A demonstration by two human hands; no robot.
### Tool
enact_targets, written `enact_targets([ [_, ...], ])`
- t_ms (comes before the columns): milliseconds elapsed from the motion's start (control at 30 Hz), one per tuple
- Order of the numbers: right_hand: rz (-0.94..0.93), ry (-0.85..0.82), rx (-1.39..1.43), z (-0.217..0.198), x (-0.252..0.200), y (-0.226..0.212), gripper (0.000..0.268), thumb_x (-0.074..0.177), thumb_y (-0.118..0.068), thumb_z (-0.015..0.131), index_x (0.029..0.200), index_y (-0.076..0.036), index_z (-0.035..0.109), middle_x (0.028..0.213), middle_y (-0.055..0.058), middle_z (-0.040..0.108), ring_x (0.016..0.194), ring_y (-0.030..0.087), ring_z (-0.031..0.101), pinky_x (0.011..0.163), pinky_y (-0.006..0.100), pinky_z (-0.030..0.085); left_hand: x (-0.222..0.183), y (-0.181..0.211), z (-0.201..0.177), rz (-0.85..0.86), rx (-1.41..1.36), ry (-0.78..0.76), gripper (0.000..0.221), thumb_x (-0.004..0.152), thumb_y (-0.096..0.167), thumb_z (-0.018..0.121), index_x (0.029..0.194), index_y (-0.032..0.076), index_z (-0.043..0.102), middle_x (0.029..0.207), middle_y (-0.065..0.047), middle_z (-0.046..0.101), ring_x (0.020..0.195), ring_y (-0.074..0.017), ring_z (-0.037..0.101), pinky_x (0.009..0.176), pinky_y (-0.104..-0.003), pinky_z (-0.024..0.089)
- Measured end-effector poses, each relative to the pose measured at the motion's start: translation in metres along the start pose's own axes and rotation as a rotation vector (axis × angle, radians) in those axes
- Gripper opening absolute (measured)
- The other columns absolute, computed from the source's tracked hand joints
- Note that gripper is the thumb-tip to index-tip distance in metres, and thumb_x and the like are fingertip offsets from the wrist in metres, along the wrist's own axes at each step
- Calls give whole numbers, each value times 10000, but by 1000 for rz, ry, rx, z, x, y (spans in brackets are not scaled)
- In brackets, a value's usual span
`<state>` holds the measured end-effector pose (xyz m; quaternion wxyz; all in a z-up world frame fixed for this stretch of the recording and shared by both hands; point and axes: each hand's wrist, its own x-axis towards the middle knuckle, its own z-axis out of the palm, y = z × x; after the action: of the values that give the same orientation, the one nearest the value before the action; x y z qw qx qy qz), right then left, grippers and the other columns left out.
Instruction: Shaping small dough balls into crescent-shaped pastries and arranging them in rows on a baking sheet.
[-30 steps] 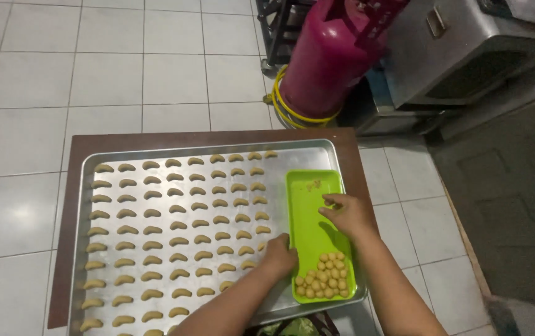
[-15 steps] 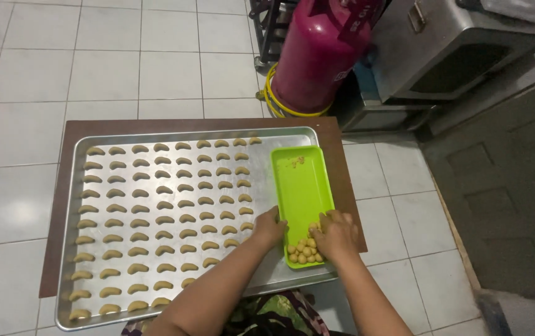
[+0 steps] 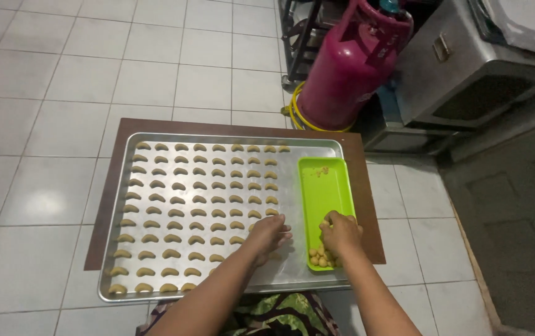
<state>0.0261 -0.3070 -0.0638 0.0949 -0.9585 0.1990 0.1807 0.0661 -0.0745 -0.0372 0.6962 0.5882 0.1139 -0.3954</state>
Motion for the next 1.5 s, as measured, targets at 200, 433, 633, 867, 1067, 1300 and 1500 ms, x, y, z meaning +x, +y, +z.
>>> enact_targets([
  [200,-473,289,690,-11,-84,-80,275,738,-207,902,1003,-228,831,884,45,825,978,299,731,923,432,543,12,-29,-7,-103,-746,-260,885,1057,627,399,1659,26,154,1533,-278,460,1324,-333,594,967,-355,568],
  [433,-819,430,529,-16,-88,-115,829,934,-698,253,1424,-96,545,1444,185,567,1330,397,473,1076,540,381,-48,-13,-17,-134,-1090,-588,872,908,846,434,1203,40,590,1008,-142,624,870,-288,572,790,-392,461],
  [633,-866,330,305,11,-128,-150,992,860,-860,-2,1624,-232,74,1688,181,39,1512,562,13,1131,749,20,-91,7,-33,25,-1030,-363,1026,791,886,313,1632,318,165,1718,-75,192,1556,-402,211,1250,-570,166],
  [867,-830,348,294,-1,-142,-185,1210,857,-688,571,1620,-138,-190,1674,211,-290,1501,532,-299,1099,804,-144,-78,-33,-34,213,-806,-498,949,766,876,253,1591,407,224,1641,28,371,1557,-259,278,1240,-533,232],
  [1067,-458,196,289,-29,-144,-191,1085,827,-795,72,1600,-83,-198,1665,202,-315,1503,477,-312,1133,736,-158,-135,22,-43,83,-680,-539,1077,731,922,-9,1628,372,223,1719,-108,175,1568,-394,93,1213,-650,99],
  [1300,-542,208,275,-12,-147,-181,1142,736,-861,-51,1591,-126,-232,1673,209,-299,1502,503,-315,1119,749,-177,-85,-35,-4,1459,-856,-411,1056,970,815,424,1674,154,-3,1741,-157,-157,1601,-486,-8,1207,-743,100],
  [1500,-478,245,419,-32,-150,-188,1187,679,-896,-110,1585,-140,-241,1667,216,-300,1505,476,-330,1123,712,-212,-100,-8,-36,4,-636,-494,1094,718,922,23,1617,359,292,1710,-75,257,1583,-317,162,1241,-551,183],
])
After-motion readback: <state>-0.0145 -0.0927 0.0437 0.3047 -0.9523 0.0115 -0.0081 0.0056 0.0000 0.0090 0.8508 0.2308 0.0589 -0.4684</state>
